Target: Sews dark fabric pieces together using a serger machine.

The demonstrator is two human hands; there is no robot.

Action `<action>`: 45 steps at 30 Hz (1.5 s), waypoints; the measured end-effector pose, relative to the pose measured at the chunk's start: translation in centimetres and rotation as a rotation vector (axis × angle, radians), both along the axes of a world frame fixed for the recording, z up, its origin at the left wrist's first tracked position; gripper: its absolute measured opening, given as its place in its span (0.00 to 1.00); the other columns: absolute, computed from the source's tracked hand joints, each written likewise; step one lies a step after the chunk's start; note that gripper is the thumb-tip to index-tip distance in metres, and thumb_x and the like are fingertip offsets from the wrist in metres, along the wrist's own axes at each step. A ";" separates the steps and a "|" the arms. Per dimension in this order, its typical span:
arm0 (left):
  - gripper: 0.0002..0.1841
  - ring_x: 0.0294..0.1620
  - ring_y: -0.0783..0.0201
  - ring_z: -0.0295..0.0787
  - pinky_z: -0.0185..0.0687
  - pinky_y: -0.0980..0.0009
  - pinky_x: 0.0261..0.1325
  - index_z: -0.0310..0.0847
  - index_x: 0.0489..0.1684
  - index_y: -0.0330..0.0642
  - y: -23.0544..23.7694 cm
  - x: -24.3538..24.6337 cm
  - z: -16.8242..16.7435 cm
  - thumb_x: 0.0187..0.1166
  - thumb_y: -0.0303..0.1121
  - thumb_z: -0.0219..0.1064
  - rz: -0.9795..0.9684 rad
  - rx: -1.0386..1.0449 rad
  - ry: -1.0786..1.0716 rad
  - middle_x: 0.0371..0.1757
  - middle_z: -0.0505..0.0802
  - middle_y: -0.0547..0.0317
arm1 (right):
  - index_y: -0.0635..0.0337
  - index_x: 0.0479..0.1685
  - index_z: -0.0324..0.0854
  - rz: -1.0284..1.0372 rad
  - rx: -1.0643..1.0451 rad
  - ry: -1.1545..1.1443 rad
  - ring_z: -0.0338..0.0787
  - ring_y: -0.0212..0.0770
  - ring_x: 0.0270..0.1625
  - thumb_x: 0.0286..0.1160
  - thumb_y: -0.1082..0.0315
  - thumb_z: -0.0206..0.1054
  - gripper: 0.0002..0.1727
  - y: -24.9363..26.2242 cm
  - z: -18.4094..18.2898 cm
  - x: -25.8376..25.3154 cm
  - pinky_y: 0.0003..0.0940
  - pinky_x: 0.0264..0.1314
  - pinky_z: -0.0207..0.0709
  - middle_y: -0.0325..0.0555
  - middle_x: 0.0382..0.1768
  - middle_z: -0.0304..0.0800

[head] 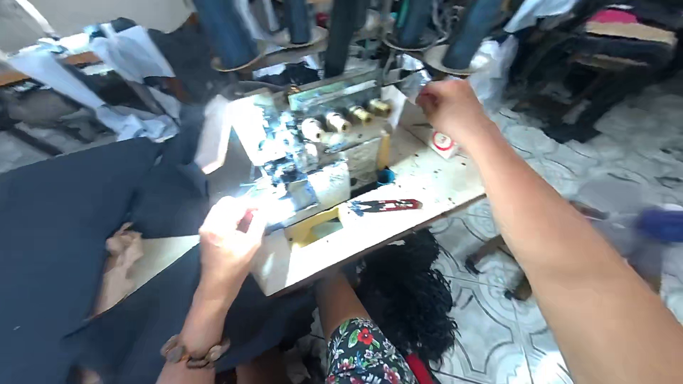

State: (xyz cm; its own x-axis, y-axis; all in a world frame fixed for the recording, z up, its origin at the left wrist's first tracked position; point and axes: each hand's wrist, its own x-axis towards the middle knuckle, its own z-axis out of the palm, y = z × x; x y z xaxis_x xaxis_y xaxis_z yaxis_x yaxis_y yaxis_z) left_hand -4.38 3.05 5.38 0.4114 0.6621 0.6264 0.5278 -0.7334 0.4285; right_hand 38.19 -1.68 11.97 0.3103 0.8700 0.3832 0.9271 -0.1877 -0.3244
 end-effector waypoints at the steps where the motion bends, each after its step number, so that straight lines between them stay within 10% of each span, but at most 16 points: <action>1: 0.11 0.36 0.64 0.85 0.83 0.69 0.43 0.89 0.40 0.31 0.1 0.0 -0.2 0.79 0.33 0.68 0.002 0.013 -0.009 0.38 0.90 0.46 | 0.70 0.56 0.86 -0.012 -0.013 -0.022 0.87 0.72 0.63 0.87 0.66 0.57 0.17 -0.7 0.2 0.8 0.72 0.68 0.73 0.71 0.55 0.89; 12: 0.10 0.38 0.62 0.85 0.82 0.68 0.45 0.89 0.39 0.31 0.2 -0.1 -0.3 0.77 0.31 0.68 0.027 0.014 -0.017 0.40 0.89 0.46 | 0.73 0.53 0.84 -0.236 -0.330 -0.007 0.83 0.79 0.64 0.70 0.76 0.69 0.14 -0.7 -3.0 3.3 0.81 0.59 0.73 0.77 0.57 0.85; 20: 0.05 0.41 0.58 0.87 0.83 0.60 0.49 0.90 0.38 0.35 -0.5 -0.2 0.3 0.76 0.28 0.70 -0.002 -0.009 -0.050 0.39 0.89 0.50 | 0.80 0.48 0.83 -0.288 -0.359 -0.095 0.81 0.88 0.60 0.76 0.76 0.68 0.11 -4.7 0.0 2.5 0.88 0.54 0.69 0.87 0.52 0.82; 23: 0.04 0.38 0.60 0.87 0.85 0.63 0.45 0.89 0.39 0.35 -2.0 -0.3 1.4 0.74 0.26 0.70 0.024 -0.039 -0.056 0.38 0.89 0.51 | 0.84 0.61 0.74 -0.265 -0.184 -0.006 0.78 0.91 0.62 0.86 0.76 0.55 0.16 -9.3 1.2 1.1 0.89 0.57 0.65 0.90 0.57 0.78; 27: 0.03 0.31 0.70 0.82 0.79 0.73 0.35 0.88 0.37 0.40 -3.7 0.6 1.7 0.77 0.29 0.70 0.011 -0.168 -0.186 0.34 0.87 0.59 | 0.75 0.73 0.59 -0.081 0.110 0.408 0.89 0.51 0.42 0.90 0.68 0.46 0.21 -12.2 -3.0 -3.3 0.53 0.50 0.84 0.62 0.45 0.83; 31: 0.05 0.22 0.79 0.74 0.70 0.84 0.26 0.83 0.35 0.45 -5.3 2.2 1.7 0.83 0.29 0.66 -0.184 -0.559 -0.615 0.25 0.84 0.70 | 0.58 0.67 0.69 0.262 0.291 0.870 0.77 0.19 0.23 0.88 0.66 0.44 0.17 -11.3 -8.5 -12.4 0.22 0.31 0.79 0.21 0.23 0.73; 37: 0.05 0.23 0.74 0.76 0.79 0.79 0.33 0.81 0.42 0.46 -6.9 4.0 2.0 0.88 0.28 0.60 -0.133 -1.194 -1.126 0.25 0.81 0.66 | 0.72 0.65 0.74 0.556 0.296 0.994 0.87 0.21 0.26 0.85 0.74 0.49 0.17 -9.7 -9.9 -24.2 0.21 0.33 0.86 0.28 0.25 0.86; 45: 0.05 0.22 0.73 0.78 0.81 0.80 0.32 0.81 0.42 0.45 -6.9 4.6 2.2 0.88 0.29 0.60 -0.130 -1.316 -1.231 0.24 0.81 0.64 | 0.81 0.65 0.78 0.524 0.503 0.754 0.78 0.15 0.22 0.77 0.75 0.56 0.21 -8.2 -10.8 -27.2 0.12 0.28 0.75 0.35 0.22 0.84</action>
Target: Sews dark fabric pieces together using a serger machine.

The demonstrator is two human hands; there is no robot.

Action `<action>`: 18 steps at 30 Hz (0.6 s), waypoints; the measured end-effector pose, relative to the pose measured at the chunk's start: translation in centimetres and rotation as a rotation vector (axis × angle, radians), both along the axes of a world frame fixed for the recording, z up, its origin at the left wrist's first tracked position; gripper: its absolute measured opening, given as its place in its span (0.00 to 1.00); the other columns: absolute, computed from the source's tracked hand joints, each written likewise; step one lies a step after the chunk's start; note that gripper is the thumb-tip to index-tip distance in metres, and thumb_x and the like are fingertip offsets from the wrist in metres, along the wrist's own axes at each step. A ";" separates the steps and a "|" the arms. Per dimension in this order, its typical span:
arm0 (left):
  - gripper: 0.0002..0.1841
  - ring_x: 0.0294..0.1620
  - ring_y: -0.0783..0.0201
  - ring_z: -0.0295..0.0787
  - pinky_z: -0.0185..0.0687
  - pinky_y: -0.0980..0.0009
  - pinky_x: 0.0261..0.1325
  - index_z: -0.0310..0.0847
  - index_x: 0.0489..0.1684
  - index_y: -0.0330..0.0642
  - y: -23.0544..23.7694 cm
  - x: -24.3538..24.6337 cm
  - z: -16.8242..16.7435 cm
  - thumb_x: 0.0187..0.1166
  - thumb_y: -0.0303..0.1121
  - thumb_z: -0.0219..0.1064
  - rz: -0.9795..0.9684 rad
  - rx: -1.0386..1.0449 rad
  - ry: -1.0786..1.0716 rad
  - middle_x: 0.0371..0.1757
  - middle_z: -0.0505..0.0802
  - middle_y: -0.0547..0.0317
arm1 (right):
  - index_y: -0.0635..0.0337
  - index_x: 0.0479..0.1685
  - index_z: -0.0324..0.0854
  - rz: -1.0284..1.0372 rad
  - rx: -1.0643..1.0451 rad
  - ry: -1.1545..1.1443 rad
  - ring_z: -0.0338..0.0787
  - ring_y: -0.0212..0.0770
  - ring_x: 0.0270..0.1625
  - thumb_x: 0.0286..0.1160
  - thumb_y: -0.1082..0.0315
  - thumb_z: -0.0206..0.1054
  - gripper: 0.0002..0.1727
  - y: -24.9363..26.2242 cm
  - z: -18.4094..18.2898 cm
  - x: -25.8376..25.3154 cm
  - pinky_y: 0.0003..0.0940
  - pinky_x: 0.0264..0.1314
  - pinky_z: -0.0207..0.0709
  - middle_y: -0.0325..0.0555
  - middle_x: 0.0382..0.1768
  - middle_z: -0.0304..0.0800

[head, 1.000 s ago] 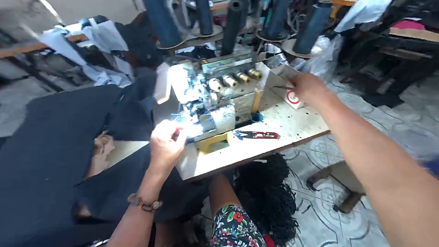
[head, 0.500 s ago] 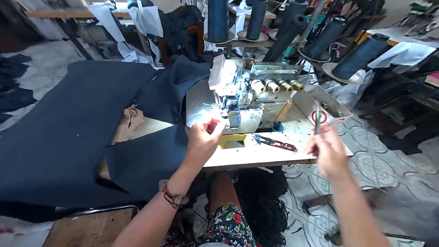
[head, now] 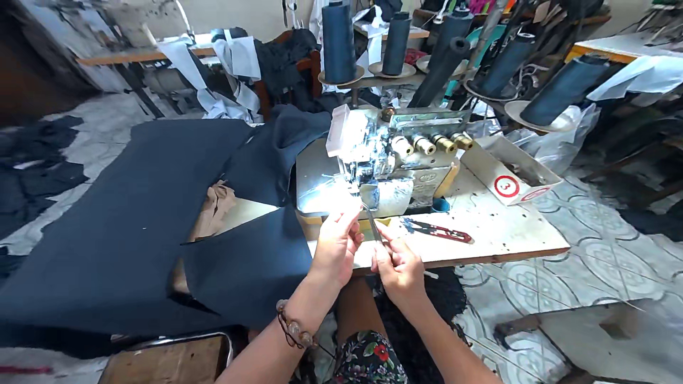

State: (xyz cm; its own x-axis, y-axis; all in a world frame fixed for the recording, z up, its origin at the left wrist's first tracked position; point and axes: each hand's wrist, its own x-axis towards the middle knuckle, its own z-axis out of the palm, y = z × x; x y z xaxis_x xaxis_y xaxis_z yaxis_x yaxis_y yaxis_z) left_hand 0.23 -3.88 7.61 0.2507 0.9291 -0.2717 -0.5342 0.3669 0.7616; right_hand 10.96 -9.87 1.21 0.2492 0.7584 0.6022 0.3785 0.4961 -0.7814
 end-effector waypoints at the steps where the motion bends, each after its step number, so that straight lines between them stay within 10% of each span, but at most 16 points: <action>1: 0.05 0.22 0.72 0.79 0.82 0.79 0.33 0.80 0.42 0.44 0.0 0.1 0.0 0.88 0.29 0.60 -0.003 -0.003 -0.011 0.24 0.81 0.63 | 0.80 0.64 0.79 -0.011 0.007 -0.008 0.77 0.15 0.21 0.77 0.74 0.56 0.21 0.1 -0.1 -0.1 0.12 0.27 0.74 0.35 0.21 0.83; 18: 0.06 0.24 0.72 0.81 0.83 0.79 0.35 0.78 0.38 0.44 -0.1 -0.1 0.2 0.88 0.28 0.59 -0.024 0.033 -0.011 0.25 0.82 0.63 | 0.79 0.60 0.83 0.000 0.063 -0.004 0.78 0.15 0.23 0.78 0.75 0.57 0.18 0.4 0.3 -0.2 0.12 0.29 0.76 0.41 0.28 0.89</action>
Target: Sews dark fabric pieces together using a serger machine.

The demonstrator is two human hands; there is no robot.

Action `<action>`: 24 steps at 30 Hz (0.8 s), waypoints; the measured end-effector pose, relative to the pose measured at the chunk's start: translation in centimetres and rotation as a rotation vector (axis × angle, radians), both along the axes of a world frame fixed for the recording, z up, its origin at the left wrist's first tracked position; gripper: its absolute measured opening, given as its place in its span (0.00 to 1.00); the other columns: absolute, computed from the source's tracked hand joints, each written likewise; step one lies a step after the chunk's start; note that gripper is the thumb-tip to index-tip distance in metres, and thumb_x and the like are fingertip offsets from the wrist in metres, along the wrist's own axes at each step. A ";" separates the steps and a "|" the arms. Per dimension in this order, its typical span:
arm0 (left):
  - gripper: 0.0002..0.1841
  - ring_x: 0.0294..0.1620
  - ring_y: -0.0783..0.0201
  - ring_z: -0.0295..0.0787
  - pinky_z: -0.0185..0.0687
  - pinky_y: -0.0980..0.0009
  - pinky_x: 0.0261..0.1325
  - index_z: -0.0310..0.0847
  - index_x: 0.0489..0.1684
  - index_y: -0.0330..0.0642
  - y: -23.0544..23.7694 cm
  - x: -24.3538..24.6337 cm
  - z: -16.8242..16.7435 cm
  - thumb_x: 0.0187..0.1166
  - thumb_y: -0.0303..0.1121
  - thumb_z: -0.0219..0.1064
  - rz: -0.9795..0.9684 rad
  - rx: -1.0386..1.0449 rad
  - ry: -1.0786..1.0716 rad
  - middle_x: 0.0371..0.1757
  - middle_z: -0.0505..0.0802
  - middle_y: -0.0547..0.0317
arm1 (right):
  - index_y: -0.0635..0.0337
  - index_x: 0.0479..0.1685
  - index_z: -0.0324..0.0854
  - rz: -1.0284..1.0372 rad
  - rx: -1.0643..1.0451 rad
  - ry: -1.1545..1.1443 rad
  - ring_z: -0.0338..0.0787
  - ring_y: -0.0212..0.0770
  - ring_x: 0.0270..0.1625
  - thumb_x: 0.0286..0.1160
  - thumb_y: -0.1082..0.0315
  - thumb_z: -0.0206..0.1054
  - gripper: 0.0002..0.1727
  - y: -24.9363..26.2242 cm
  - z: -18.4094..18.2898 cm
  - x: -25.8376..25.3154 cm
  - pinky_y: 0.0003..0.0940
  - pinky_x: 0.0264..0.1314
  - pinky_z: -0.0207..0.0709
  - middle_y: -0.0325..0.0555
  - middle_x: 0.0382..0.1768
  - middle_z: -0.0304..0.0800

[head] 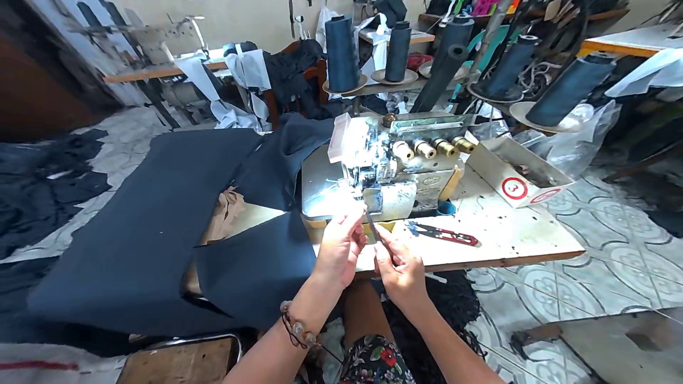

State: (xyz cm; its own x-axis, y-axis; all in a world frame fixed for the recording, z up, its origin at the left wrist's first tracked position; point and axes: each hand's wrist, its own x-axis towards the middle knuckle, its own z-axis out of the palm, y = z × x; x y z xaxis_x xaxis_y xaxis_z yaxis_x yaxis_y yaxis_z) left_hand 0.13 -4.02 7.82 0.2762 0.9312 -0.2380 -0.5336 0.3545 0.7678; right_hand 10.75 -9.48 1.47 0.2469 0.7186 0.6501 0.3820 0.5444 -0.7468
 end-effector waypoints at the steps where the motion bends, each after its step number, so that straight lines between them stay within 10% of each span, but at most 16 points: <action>1: 0.06 0.24 0.72 0.80 0.83 0.79 0.35 0.78 0.39 0.44 0.0 -0.1 -0.1 0.89 0.28 0.58 -0.009 0.015 0.007 0.26 0.82 0.63 | 0.79 0.59 0.83 -0.002 0.009 -0.005 0.79 0.15 0.23 0.78 0.76 0.57 0.18 0.0 0.0 0.0 0.12 0.30 0.77 0.42 0.29 0.91; 5: 0.07 0.31 0.72 0.86 0.86 0.77 0.43 0.84 0.42 0.38 0.3 -0.4 -0.3 0.85 0.22 0.60 0.044 0.242 0.151 0.31 0.89 0.62 | 0.78 0.60 0.84 0.000 0.006 -0.017 0.76 0.15 0.22 0.79 0.75 0.55 0.19 0.1 0.5 0.6 0.11 0.28 0.73 0.36 0.23 0.84; 12: 0.23 0.78 0.56 0.79 0.79 0.62 0.74 0.85 0.67 0.36 4.9 -4.2 -1.9 0.71 0.28 0.73 0.300 1.159 1.005 0.80 0.79 0.44 | 0.57 0.69 0.87 -0.186 -0.310 -0.336 0.83 0.35 0.24 0.82 0.69 0.57 0.21 1.2 3.6 3.5 0.34 0.32 0.79 0.46 0.26 0.89; 18: 0.14 0.63 0.58 0.85 0.83 0.64 0.66 0.91 0.53 0.38 5.6 -3.7 -2.5 0.75 0.35 0.73 0.235 1.260 1.082 0.61 0.88 0.47 | 0.54 0.67 0.88 -0.184 -0.521 -0.497 0.92 0.54 0.40 0.86 0.68 0.59 0.18 2.7 6.5 3.6 0.57 0.46 0.82 0.55 0.37 0.94; 24: 0.23 0.72 0.44 0.79 0.69 0.40 0.74 0.86 0.72 0.51 5.2 -2.7 -2.3 0.82 0.47 0.65 0.075 1.262 1.309 0.66 0.87 0.47 | 0.59 0.59 0.89 -0.269 -0.620 -0.660 0.93 0.59 0.42 0.84 0.69 0.61 0.14 2.3 9.7 2.0 0.59 0.44 0.82 0.58 0.37 0.92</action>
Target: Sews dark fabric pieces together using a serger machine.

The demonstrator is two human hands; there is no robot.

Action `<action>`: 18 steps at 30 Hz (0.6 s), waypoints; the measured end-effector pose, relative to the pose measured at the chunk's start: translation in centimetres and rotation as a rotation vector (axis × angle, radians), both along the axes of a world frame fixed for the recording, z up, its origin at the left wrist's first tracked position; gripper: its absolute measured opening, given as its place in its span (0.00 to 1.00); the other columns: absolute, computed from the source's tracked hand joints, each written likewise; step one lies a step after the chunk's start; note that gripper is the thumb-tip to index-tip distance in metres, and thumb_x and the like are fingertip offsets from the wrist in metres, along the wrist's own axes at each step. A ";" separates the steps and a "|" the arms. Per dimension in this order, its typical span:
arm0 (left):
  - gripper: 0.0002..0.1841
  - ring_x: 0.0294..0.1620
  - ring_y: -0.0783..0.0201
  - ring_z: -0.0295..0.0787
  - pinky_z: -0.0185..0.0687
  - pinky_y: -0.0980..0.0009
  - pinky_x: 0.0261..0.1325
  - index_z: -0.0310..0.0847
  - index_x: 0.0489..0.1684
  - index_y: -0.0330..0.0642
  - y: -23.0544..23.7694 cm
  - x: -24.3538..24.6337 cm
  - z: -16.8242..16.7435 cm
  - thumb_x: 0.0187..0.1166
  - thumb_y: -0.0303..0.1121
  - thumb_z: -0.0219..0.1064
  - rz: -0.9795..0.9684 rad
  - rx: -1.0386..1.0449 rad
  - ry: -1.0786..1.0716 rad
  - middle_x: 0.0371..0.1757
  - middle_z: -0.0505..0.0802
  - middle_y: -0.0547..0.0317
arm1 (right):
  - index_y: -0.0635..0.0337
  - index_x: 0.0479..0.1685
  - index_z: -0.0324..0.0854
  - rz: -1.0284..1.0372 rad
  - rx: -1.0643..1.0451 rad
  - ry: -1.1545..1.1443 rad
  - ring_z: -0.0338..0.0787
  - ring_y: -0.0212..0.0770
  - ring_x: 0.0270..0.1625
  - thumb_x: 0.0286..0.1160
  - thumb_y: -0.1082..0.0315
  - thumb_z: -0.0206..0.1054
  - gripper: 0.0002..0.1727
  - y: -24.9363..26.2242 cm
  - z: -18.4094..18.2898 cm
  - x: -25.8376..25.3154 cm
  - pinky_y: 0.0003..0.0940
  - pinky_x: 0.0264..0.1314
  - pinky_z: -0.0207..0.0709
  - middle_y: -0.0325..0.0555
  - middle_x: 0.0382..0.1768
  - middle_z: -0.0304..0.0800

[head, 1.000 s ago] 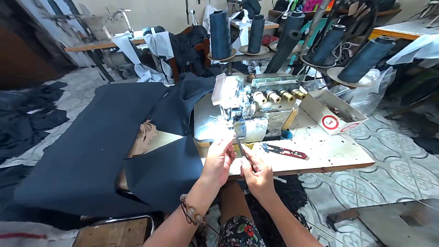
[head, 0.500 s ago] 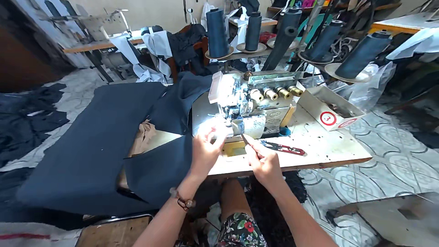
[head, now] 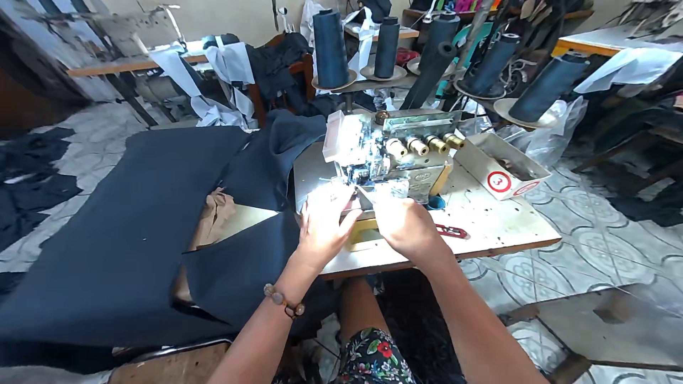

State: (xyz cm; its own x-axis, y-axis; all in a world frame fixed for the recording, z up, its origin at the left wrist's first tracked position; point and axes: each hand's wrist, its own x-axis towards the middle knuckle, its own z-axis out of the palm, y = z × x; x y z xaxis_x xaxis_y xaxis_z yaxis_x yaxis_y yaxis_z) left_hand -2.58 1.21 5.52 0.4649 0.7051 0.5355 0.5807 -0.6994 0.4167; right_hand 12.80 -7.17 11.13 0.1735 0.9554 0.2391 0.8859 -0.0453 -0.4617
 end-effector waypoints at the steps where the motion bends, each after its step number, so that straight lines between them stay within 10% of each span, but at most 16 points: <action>1: 0.23 0.72 0.44 0.78 0.67 0.39 0.74 0.84 0.74 0.51 -0.1 0.1 0.1 0.83 0.47 0.64 0.007 -0.009 0.019 0.66 0.87 0.48 | 0.59 0.60 0.89 -0.015 -0.029 -0.022 0.93 0.59 0.42 0.85 0.68 0.61 0.15 -0.1 0.5 -0.3 0.59 0.44 0.82 0.58 0.37 0.92; 18: 0.27 0.79 0.37 0.72 0.61 0.32 0.76 0.78 0.81 0.51 -0.6 0.4 1.4 0.86 0.50 0.58 0.026 -0.117 0.125 0.74 0.83 0.41 | 0.65 0.46 0.86 -0.090 -0.346 -0.329 0.92 0.57 0.48 0.86 0.64 0.60 0.13 0.8 4.8 -3.5 0.53 0.44 0.82 0.58 0.40 0.90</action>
State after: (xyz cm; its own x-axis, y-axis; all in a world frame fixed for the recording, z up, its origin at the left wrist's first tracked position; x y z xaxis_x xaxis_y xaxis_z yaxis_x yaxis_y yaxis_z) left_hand -2.18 0.64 6.96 0.5035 0.7718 0.3883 0.6502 -0.6344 0.4181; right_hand 9.26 -6.32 15.98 0.2279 0.9731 -0.0337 0.9677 -0.2302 -0.1024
